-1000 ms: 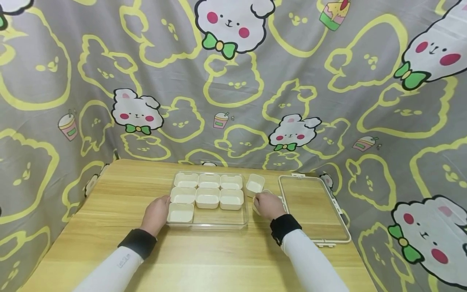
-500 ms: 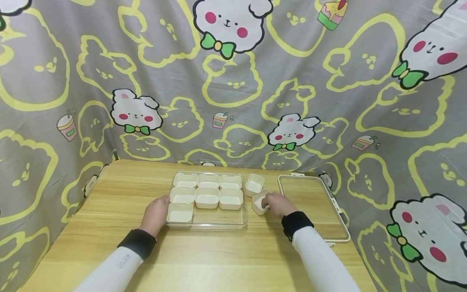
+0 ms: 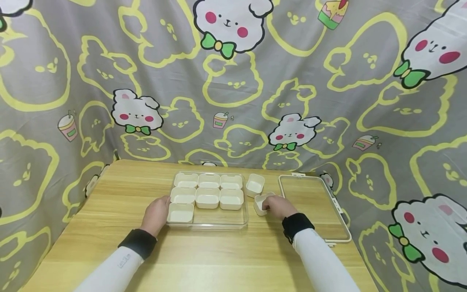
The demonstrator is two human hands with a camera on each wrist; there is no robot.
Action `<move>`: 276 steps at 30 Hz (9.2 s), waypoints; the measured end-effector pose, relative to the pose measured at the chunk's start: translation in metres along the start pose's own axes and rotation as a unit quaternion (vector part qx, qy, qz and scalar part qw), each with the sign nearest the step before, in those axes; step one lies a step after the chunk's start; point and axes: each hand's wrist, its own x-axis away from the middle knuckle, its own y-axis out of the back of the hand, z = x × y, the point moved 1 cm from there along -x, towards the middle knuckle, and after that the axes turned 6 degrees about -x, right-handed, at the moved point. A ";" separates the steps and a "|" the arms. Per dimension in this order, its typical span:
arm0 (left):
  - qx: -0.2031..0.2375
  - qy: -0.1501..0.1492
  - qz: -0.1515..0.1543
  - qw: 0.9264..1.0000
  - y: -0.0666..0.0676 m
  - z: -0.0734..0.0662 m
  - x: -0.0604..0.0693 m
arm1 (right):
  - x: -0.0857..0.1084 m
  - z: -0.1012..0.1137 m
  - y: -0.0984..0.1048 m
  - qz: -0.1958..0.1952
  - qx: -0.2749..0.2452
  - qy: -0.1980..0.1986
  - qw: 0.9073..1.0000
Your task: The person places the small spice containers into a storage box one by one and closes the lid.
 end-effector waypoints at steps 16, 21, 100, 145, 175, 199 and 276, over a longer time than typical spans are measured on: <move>-0.007 -0.008 -0.005 1.000 0.000 0.000 -0.001 | 0.006 0.011 -0.002 -0.015 -0.021 0.026 0.999; 0.001 -0.002 0.003 1.000 0.000 0.000 0.000 | 0.007 0.014 0.004 -0.020 -0.031 0.005 0.999; 0.018 -0.009 -0.018 1.000 0.001 0.001 0.002 | -0.108 0.185 -0.037 -0.001 0.060 0.101 0.993; 0.031 0.019 0.008 0.999 0.001 0.000 0.001 | -0.105 0.188 -0.050 0.007 0.015 0.099 0.995; 0.030 0.026 0.015 0.999 0.003 0.004 0.001 | -0.095 0.150 0.001 -0.032 -0.022 0.080 0.996; 0.029 0.017 0.011 0.999 0.002 0.002 0.001 | -0.055 0.044 0.028 -0.094 -0.012 -0.058 0.994; 0.049 0.046 0.034 0.997 0.000 0.003 0.001 | -0.031 0.010 -0.012 -0.045 -0.030 -0.120 0.991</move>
